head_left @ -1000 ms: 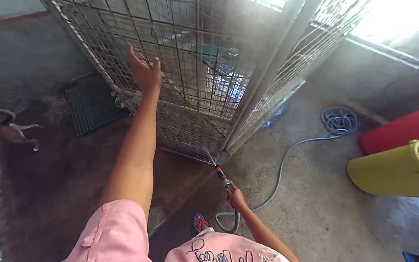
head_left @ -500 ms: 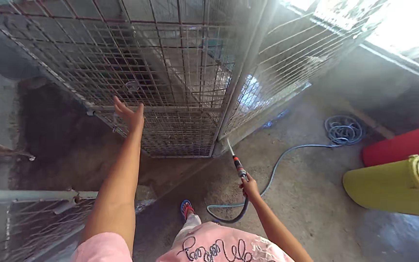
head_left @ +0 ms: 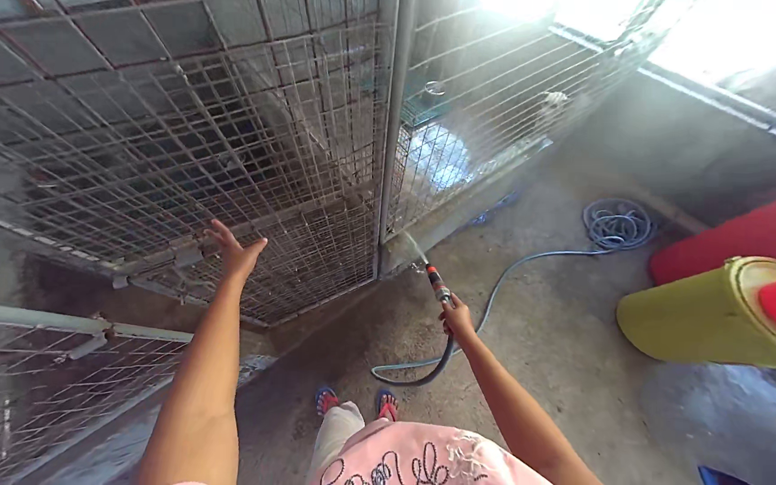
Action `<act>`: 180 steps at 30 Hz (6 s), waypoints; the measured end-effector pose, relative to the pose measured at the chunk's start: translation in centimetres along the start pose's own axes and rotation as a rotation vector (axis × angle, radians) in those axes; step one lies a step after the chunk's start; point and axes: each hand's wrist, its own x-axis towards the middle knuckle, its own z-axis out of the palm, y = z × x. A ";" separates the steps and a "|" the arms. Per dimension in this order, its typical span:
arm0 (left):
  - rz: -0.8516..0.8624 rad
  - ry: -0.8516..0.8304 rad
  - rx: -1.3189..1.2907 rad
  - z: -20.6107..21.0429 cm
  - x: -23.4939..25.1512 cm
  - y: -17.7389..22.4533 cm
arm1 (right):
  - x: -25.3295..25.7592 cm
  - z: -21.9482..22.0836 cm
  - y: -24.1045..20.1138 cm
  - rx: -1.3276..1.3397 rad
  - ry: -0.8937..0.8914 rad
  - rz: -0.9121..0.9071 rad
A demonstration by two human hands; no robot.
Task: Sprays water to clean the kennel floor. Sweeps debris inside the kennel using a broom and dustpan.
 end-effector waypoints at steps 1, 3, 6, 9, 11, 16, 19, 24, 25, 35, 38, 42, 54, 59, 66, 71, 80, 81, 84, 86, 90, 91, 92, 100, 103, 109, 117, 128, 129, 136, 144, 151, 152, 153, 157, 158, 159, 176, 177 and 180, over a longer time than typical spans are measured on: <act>0.020 -0.019 0.019 -0.5 -0.8 -0.5 | 0.1 -0.6 -0.2 0.022 0.022 -0.011; 0.113 -0.026 0.088 -1.9 -2.6 -2.1 | 0.3 -1.8 -0.7 0.060 0.066 -0.034; 0.291 0.240 0.229 -3.8 -6.2 -7.5 | 0.4 -3.4 -2.1 0.077 0.120 -0.064; -0.116 0.502 0.000 -4.3 -9.7 -10.6 | 0.3 -4.5 -3.1 0.123 0.192 -0.085; -0.400 0.464 -0.256 -4.2 -9.8 -11.2 | -0.2 -4.9 -3.7 0.167 0.229 -0.093; -0.354 0.227 -0.352 -4.4 -8.3 -10.2 | -2.7 -2.8 -3.4 0.215 0.257 -0.095; -0.295 0.164 -0.235 -5.8 -7.1 -11.7 | -4.6 0.7 -1.3 0.193 0.204 -0.074; -0.358 0.043 -0.283 -7.0 -6.7 -11.5 | -8.7 6.9 2.3 0.129 0.079 -0.055; -0.367 0.029 -0.336 -7.0 -7.1 -11.3 | -9.3 7.8 2.8 0.114 0.060 -0.061; -0.322 -0.046 -0.247 -10.3 -8.5 -14.5 | -15.7 13.9 3.9 -0.002 -0.010 -0.121; -0.287 -0.048 -0.174 -10.7 -8.7 -14.1 | -17.9 16.2 3.8 0.031 -0.064 -0.135; -0.312 -0.066 -0.169 -11.7 -8.9 -12.6 | -19.7 17.8 3.7 0.099 -0.087 -0.200; -0.435 -0.254 -0.396 -13.6 -8.0 -10.8 | -15.8 19.8 2.6 0.028 -0.090 -0.202; -0.481 -0.254 -0.445 -13.1 -7.9 -11.4 | -15.8 21.7 0.9 -0.074 -0.170 -0.177; -0.290 -0.294 -0.114 -12.5 -7.5 -12.7 | -14.6 22.2 1.0 -0.089 -0.203 -0.176; -0.394 -0.283 -0.215 -12.5 -7.3 -10.8 | -13.9 21.8 0.4 -0.100 -0.221 -0.176; -0.280 -0.052 -0.052 -13.6 -7.4 -15.7 | -13.0 18.9 -0.4 -0.051 -0.183 -0.165; -0.275 -0.068 -0.026 -14.1 -7.3 -16.5 | -12.7 18.5 -0.4 -0.045 -0.185 -0.168; -0.246 -0.164 0.088 -14.3 -6.8 -19.5 | -12.3 17.6 0.3 -0.038 -0.195 -0.132; -0.279 -0.119 0.158 -13.6 -6.4 -19.0 | -12.4 17.5 0.2 -0.002 -0.217 -0.116; -0.516 -0.061 0.033 -12.3 -7.8 -18.3 | -14.2 19.5 -0.2 0.069 -0.321 -0.089; -0.540 -0.095 -0.008 -11.2 -9.2 -19.0 | -14.9 20.1 -0.2 0.092 -0.352 -0.074; -0.532 -0.169 -0.063 -9.8 -11.4 -19.5 | -15.7 20.8 -0.3 0.114 -0.387 -0.062; -0.294 -0.968 -0.564 -1.4 -33.4 -13.6 | -19.9 24.3 -0.6 0.206 -0.560 0.005; -0.193 -0.838 -0.528 0.1 -36.6 -12.9 | -20.2 24.0 -0.5 0.196 -0.617 0.000; -0.043 -0.852 -0.384 -0.3 -38.2 -12.6 | -20.7 23.2 -0.8 0.284 -0.663 0.023; -0.070 -0.652 -0.459 -1.9 -40.4 -13.2 | -22.9 24.8 0.0 0.246 -0.790 -0.023; 0.067 -0.799 -0.406 -1.5 -37.0 -12.7 | -23.0 21.5 -2.1 0.520 -0.455 -0.196; 0.089 -0.837 -0.386 -0.5 -36.0 -12.3 | -22.2 20.3 -2.9 0.564 -0.409 -0.204; 0.238 -0.988 -0.173 9.9 -31.0 -4.5 | -12.0 9.0 -9.0 0.736 -0.197 -0.239; 0.196 -0.868 0.101 27.0 -23.6 7.6 | 7.8 -2.8 -14.6 0.629 -0.190 -0.149; 0.131 -0.787 0.180 36.0 -19.2 13.9 | 20.3 -7.8 -18.1 0.319 -0.246 -0.101; 0.129 -0.786 0.198 36.7 -18.5 14.6 | 21.7 -8.1 -18.5 0.321 -0.237 -0.086; 0.123 -0.794 0.219 37.3 -17.7 15.1 | 23.0 -8.2 -18.8 0.331 -0.223 -0.066; 0.097 -0.821 0.277 40.2 -13.7 16.4 | 27.5 -8.4 -20.5 0.395 -0.170 0.009; 0.097 -0.831 0.283 40.9 -12.9 16.8 | 28.7 -8.5 -20.9 0.398 -0.162 0.028; 0.098 -0.843 0.286 41.6 -12.1 17.1 | 29.9 -8.6 -21.2 0.396 -0.160 0.049; -0.038 -1.105 0.549 56.2 0.8 16.4 | 49.8 -4.6 -23.1 0.198 -0.273 0.127; -0.039 -1.107 0.556 56.8 1.0 16.7 | 50.8 -4.4 -23.7 0.133 -0.301 0.132; -0.090 -1.030 0.539 58.6 1.3 17.1 | 52.9 -3.8 -25.1 -0.052 -0.381 0.140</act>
